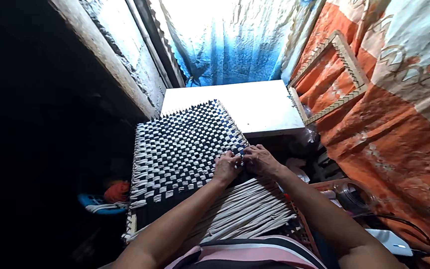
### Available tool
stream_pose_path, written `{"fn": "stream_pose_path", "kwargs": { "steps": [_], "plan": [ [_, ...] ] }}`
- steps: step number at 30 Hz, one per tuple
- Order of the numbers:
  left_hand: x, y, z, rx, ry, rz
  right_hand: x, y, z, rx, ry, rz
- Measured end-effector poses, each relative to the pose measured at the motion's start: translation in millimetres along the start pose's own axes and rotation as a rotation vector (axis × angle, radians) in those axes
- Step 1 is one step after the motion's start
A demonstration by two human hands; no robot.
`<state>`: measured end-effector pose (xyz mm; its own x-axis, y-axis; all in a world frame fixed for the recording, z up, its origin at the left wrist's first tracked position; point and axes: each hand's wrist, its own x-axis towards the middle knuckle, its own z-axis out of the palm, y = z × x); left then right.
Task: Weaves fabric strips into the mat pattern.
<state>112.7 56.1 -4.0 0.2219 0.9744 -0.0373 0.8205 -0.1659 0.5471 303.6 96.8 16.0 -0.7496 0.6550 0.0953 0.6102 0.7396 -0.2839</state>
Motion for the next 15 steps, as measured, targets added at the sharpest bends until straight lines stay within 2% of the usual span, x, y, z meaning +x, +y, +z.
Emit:
{"fn": "stream_pose_path", "kwargs": {
  "steps": [2, 5, 9, 12, 15],
  "plan": [
    [8, -6, -14, -0.126, -0.088, -0.006, 8, -1, -11, 0.091, -0.048, 0.067],
    [6, -42, -45, -0.328, -0.144, 0.086, 8, 0, -23, 0.103, -0.029, 0.095],
    [-40, -92, -72, -0.238, -0.225, 0.039, 5, -9, -13, 0.051, -0.058, 0.036],
    [-73, -98, -66, -0.202, -0.214, 0.030, 12, -18, -2, 0.052, -0.122, -0.017],
    [-83, -80, -60, -0.180, -0.144, -0.021, 26, -31, -4, 0.068, -0.242, -0.070]
  ]
}}
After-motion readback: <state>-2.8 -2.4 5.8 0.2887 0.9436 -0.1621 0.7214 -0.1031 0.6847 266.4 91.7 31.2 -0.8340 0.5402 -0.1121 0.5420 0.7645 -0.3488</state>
